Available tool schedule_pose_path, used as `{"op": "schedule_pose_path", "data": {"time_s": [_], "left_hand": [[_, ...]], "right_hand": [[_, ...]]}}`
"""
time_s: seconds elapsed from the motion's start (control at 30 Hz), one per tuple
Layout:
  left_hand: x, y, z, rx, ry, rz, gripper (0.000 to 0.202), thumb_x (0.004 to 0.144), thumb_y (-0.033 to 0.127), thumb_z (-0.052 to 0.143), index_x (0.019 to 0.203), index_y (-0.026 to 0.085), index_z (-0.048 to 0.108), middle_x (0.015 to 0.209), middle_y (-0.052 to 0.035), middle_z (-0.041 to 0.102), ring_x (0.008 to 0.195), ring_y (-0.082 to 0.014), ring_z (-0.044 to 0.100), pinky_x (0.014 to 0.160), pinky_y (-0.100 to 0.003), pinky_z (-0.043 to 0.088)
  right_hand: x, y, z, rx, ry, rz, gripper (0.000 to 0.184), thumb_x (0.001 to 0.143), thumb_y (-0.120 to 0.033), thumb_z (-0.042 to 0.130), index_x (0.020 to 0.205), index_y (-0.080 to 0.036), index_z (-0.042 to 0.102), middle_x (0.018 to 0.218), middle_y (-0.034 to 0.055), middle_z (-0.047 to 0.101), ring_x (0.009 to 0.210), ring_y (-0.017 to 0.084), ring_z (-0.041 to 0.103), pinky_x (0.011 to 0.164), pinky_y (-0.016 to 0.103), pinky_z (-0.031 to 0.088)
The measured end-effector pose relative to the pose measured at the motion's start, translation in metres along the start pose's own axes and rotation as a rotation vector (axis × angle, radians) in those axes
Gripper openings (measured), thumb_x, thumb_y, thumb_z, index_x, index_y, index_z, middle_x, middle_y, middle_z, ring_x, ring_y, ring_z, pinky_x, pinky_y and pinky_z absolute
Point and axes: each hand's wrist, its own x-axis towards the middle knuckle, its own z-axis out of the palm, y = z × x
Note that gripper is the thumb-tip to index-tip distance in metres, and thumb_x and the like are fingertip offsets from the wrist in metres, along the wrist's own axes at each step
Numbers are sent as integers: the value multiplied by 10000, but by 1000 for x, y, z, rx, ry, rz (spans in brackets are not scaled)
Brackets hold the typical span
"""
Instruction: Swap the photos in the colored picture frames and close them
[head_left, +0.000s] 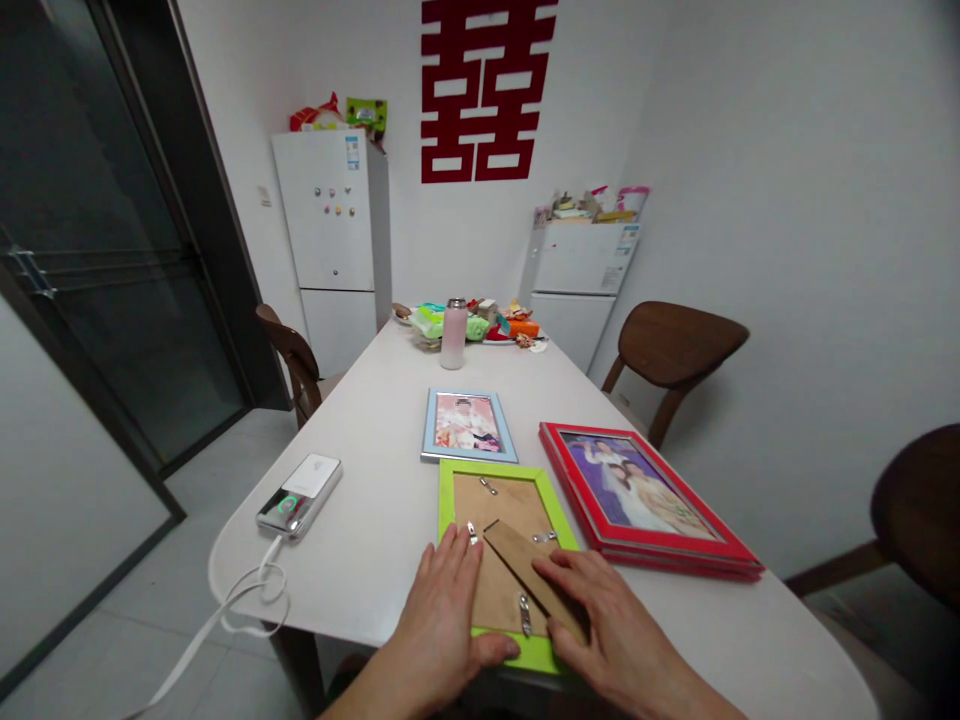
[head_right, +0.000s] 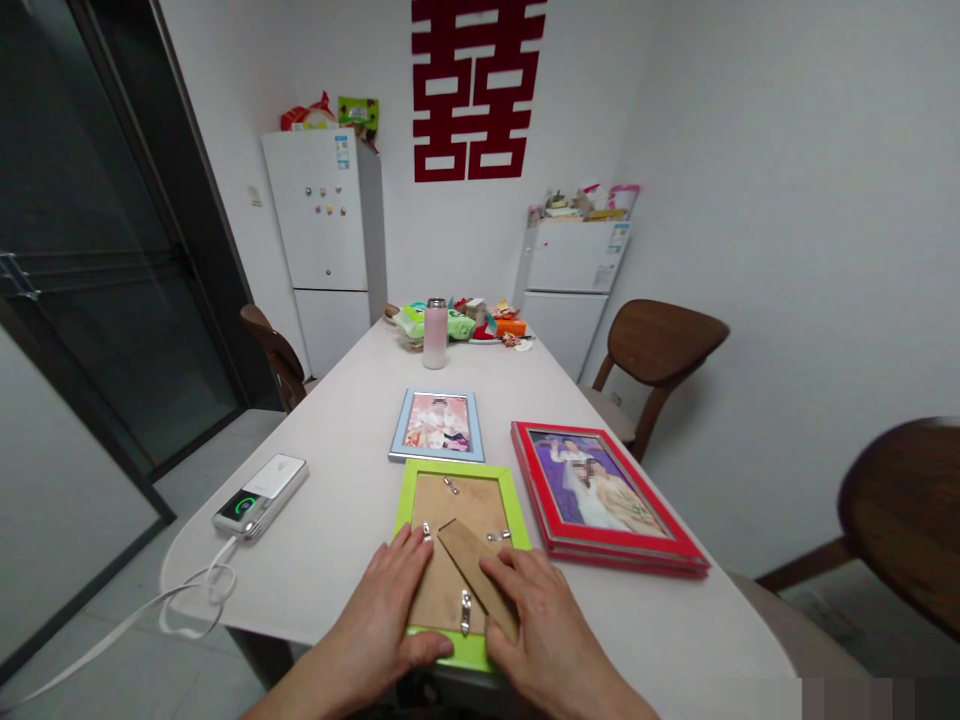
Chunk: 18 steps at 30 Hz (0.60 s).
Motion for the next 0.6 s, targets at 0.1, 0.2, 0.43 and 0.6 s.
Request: {"op": "schedule_pose_path", "data": {"time_s": [0.1, 0.2, 0.43, 0.6], "left_hand": [[1, 1, -3, 38, -15, 12, 747, 652, 404, 577, 1260, 94, 271, 1349, -141, 194, 1246, -257, 88, 1000, -468, 132], [1, 0, -2, 59, 6, 12, 701, 668, 393, 562, 1247, 96, 300, 1347, -140, 201, 1247, -254, 99, 1000, -468, 131], [-2, -6, 5, 68, 53, 112, 643, 680, 463, 542, 1200, 126, 374, 1310, -157, 301, 1218, -267, 228, 978, -515, 153], [0, -7, 5, 129, 4, 118, 807, 508, 499, 673, 1157, 97, 408, 1299, -184, 314, 1214, -290, 231, 977, -506, 168]], "right_hand": [[2, 2, 7, -46, 58, -36, 442, 623, -213, 475, 1048, -133, 563, 1040, 123, 543, 972, 235, 464, 878, 402, 336], [3, 4, 11, -60, 102, -67, 418, 651, -231, 480, 1054, -147, 555, 1029, 113, 546, 955, 230, 465, 860, 405, 343], [18, 14, 6, -145, 159, -17, 336, 781, -263, 380, 1006, -98, 567, 928, 129, 554, 872, 212, 476, 802, 348, 369], [34, 13, 7, -300, 139, 31, 282, 788, -190, 352, 907, -123, 598, 847, 109, 533, 802, 205, 463, 732, 318, 369]]}}
